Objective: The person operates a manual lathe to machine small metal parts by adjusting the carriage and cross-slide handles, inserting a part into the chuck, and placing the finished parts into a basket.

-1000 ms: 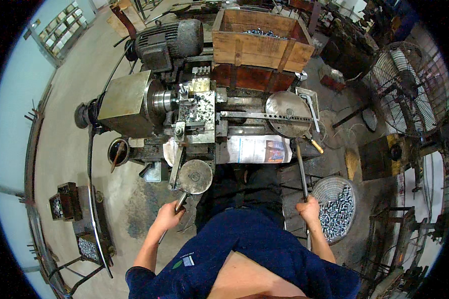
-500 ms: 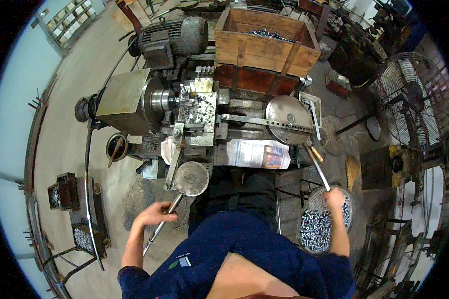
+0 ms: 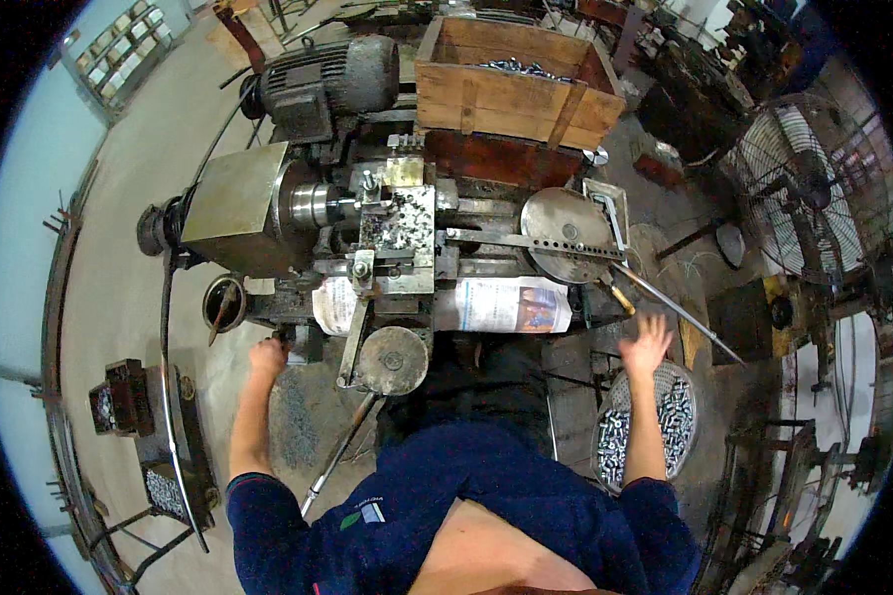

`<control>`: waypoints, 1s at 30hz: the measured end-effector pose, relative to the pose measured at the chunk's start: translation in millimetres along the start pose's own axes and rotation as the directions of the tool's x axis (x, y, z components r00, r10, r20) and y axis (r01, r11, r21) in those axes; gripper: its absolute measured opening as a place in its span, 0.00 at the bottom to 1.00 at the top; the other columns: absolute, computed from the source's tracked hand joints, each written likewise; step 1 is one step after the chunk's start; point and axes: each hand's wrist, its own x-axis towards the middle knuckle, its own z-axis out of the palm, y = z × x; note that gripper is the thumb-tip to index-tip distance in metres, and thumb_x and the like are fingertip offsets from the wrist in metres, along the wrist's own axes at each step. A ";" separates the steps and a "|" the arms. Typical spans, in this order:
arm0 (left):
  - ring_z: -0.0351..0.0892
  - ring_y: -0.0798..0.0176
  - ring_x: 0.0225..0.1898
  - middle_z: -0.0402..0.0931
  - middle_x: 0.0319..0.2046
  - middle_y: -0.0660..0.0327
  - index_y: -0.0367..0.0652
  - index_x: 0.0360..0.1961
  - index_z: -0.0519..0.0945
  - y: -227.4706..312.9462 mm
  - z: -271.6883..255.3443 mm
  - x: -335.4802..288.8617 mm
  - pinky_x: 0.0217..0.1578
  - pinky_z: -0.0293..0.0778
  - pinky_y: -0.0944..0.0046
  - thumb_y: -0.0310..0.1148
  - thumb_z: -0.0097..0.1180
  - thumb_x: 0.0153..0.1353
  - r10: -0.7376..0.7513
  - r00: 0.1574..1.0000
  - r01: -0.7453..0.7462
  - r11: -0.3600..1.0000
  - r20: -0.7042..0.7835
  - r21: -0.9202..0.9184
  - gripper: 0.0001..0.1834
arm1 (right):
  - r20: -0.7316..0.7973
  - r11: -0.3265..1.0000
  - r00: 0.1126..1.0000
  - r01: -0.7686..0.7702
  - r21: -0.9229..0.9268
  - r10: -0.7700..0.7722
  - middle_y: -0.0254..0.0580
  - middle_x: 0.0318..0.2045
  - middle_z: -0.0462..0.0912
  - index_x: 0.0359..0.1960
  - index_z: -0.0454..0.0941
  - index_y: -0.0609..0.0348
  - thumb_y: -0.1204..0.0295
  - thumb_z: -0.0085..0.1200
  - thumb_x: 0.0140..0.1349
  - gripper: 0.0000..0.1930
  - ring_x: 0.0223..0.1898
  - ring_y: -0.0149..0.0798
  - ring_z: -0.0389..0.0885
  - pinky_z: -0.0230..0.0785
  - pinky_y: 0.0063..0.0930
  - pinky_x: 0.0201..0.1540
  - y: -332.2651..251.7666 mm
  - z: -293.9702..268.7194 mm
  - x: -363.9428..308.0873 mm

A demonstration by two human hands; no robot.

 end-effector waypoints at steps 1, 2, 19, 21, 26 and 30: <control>0.77 0.46 0.30 0.77 0.27 0.49 0.40 0.29 0.75 10.2 4.5 3.0 0.30 0.72 0.50 0.52 0.49 0.54 -0.076 0.997 0.076 0.997 0.005 -0.005 0.23 | 0.057 1.000 0.998 -0.014 0.017 0.013 0.49 0.55 0.67 0.51 0.70 0.54 0.67 0.56 0.36 0.32 0.62 0.49 0.56 0.42 0.53 0.62 -3.2 4.4 -17.0; 0.77 0.45 0.30 0.77 0.27 0.49 0.40 0.29 0.75 24.7 9.6 3.4 0.30 0.72 0.50 0.53 0.49 0.54 -0.155 0.988 0.155 0.988 0.008 -0.015 0.23 | 0.110 0.999 0.994 -0.025 0.033 0.021 0.49 0.53 0.69 0.48 0.74 0.54 0.68 0.56 0.36 0.29 0.61 0.49 0.57 0.43 0.54 0.62 -6.0 6.2 -29.3; 0.76 0.47 0.39 0.77 0.35 0.47 0.44 0.40 0.76 -6.4 -29.0 -17.9 0.38 0.72 0.53 0.49 0.54 0.52 -0.106 0.991 0.128 0.925 0.081 -0.358 0.21 | -0.289 0.463 0.682 0.691 0.554 -0.672 0.50 0.39 0.77 0.36 0.77 0.60 0.73 0.54 0.33 0.21 0.45 0.51 0.72 0.65 0.39 0.50 -268.7 -137.5 86.8; 0.76 0.48 0.39 0.77 0.36 0.48 0.43 0.43 0.76 -27.0 -79.5 -21.1 0.38 0.72 0.54 0.46 0.54 0.53 -0.115 0.993 0.119 0.864 0.039 -0.490 0.21 | -0.425 0.299 0.521 0.821 0.486 -0.741 0.49 0.41 0.76 0.35 0.78 0.60 0.73 0.55 0.32 0.20 0.48 0.51 0.70 0.61 0.41 0.54 -327.6 -142.4 95.0; 0.77 0.47 0.37 0.78 0.35 0.50 0.42 0.44 0.76 -94.4 -213.5 -91.2 0.36 0.71 0.55 0.44 0.51 0.56 -0.448 0.837 0.234 0.813 -0.315 -0.533 0.19 | -0.069 0.297 0.306 0.948 0.116 -0.949 0.48 0.42 0.75 0.30 0.81 0.58 0.64 0.57 0.33 0.18 0.55 0.44 0.65 0.45 0.42 0.64 -448.3 -146.9 98.8; 0.77 0.45 0.36 0.78 0.33 0.48 0.43 0.45 0.76 -177.5 -163.2 -155.1 0.36 0.71 0.51 0.51 0.47 0.58 -0.590 0.703 0.437 0.799 -0.397 -0.414 0.23 | 0.105 0.272 0.266 0.962 0.038 -0.958 0.44 0.34 0.80 0.29 0.82 0.50 0.62 0.56 0.38 0.14 0.44 0.44 0.74 0.43 0.43 0.64 -482.3 -146.1 95.2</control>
